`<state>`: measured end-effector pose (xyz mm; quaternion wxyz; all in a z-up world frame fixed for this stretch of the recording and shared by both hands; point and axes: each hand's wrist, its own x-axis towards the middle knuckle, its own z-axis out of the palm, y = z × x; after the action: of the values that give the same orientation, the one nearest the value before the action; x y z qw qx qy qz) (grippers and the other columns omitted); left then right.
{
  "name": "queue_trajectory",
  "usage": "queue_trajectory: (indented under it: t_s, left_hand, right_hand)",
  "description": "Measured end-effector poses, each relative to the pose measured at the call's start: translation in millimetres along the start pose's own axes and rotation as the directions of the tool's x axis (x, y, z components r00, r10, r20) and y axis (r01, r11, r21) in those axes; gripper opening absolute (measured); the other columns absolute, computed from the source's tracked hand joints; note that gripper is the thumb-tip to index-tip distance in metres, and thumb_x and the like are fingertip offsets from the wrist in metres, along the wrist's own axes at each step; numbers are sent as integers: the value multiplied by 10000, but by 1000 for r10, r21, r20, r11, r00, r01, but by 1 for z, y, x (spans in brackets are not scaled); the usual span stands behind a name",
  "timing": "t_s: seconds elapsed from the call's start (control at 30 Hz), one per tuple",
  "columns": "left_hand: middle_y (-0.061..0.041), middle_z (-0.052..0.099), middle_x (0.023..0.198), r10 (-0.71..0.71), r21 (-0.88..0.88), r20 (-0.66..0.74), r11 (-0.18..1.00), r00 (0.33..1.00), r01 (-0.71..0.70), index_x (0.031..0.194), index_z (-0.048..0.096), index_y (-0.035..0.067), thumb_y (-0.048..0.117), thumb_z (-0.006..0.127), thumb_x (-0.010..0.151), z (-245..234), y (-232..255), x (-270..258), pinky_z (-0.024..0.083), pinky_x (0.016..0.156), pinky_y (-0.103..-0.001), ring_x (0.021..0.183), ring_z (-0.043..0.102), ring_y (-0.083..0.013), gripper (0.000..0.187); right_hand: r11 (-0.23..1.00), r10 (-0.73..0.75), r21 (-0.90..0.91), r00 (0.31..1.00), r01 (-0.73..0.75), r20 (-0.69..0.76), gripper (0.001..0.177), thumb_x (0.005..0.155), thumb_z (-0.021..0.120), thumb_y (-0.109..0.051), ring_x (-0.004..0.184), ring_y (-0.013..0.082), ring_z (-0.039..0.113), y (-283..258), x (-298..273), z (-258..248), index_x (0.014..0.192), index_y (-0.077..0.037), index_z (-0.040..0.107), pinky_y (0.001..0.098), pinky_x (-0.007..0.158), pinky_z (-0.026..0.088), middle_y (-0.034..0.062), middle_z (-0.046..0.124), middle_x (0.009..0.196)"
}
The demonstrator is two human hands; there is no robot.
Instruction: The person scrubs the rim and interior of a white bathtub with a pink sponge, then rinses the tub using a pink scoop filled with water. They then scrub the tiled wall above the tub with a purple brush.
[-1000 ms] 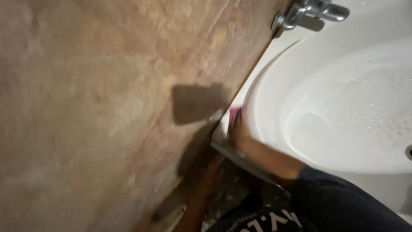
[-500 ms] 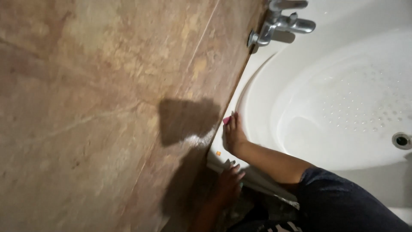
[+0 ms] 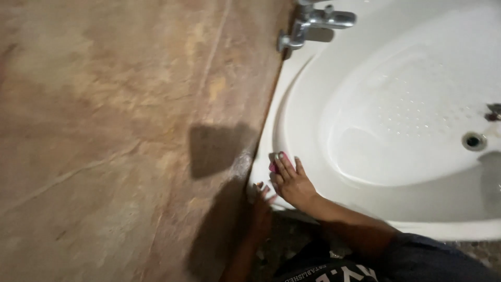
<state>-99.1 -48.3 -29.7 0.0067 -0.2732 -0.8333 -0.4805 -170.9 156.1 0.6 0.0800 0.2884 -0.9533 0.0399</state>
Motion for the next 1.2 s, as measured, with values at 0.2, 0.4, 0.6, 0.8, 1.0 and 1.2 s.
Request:
queue_trajectory:
  t_s: [0.2, 0.4, 0.6, 0.8, 1.0, 1.2]
  left_hand:
    - [-251, 346, 1629, -68, 44, 8, 997, 998, 68, 1450, 541, 56, 215, 379, 1058, -2, -1, 30, 161, 1291, -511, 1545, 283, -396, 453]
    - [-251, 187, 1690, -115, 109, 177, 989, 977, 97, 1534, 400, 47, 279, 375, 1085, -8, 38, 47, 136, 1254, -605, 1583, 34, -486, 506]
    - [-268, 203, 1685, -87, 141, 206, 988, 975, 59, 1502, 481, 91, 76, 484, 988, 13, 70, 60, 166, 1250, -633, 1571, 81, -532, 514]
    - [-99, 490, 1586, 239, 295, 277, 900, 931, -319, 1350, 660, 299, 215, 755, 846, 96, 91, 82, 276, 1158, -648, 1460, 425, -414, 520]
    - [-111, 537, 1528, 359, 330, 507, 759, 783, -562, 1412, 575, 256, 328, 635, 849, 152, 103, 106, 370, 1136, -644, 1418, 481, -413, 572]
    - [-98, 499, 1554, 3, 383, 786, 782, 618, -491, 1534, 443, 242, 472, 754, 784, 214, 112, 102, 336, 1182, -603, 1443, 451, -373, 844]
  right_hand:
    - [801, 459, 259, 831, -540, 314, 788, 1012, 371, -517, 1475, 448, 298, 23, 64, -11, 1606, -34, 182, 602, 1171, 237, 206, 121, 1693]
    - [768, 444, 451, 886, -455, 137, 693, 954, 607, -525, 1217, 347, 623, 11, -73, -16, 1462, -76, 467, 598, 1121, 336, 166, 642, 1354]
    - [825, 347, 170, 722, -538, 599, 738, 878, 394, -796, 1370, 278, 508, 114, -247, -77, 1216, -206, 682, 652, 1275, 67, 86, 644, 1328]
    - [887, 421, 208, 907, -412, -2, 721, 913, 547, -584, 1026, 313, 617, 36, -208, -18, 1434, -86, 515, 765, 1135, 220, 120, 650, 935]
    - [469, 529, 833, 849, -294, 1, 439, 968, 618, -382, 1201, 338, 593, 166, -384, 37, 1274, -81, 708, 657, 1193, 291, 158, 697, 1136]
    - [625, 778, -135, 599, -769, 190, 595, 1050, 176, -615, 1583, 349, 144, 183, -379, -37, 1517, -318, 392, 763, 1184, 0, -38, 335, 1665]
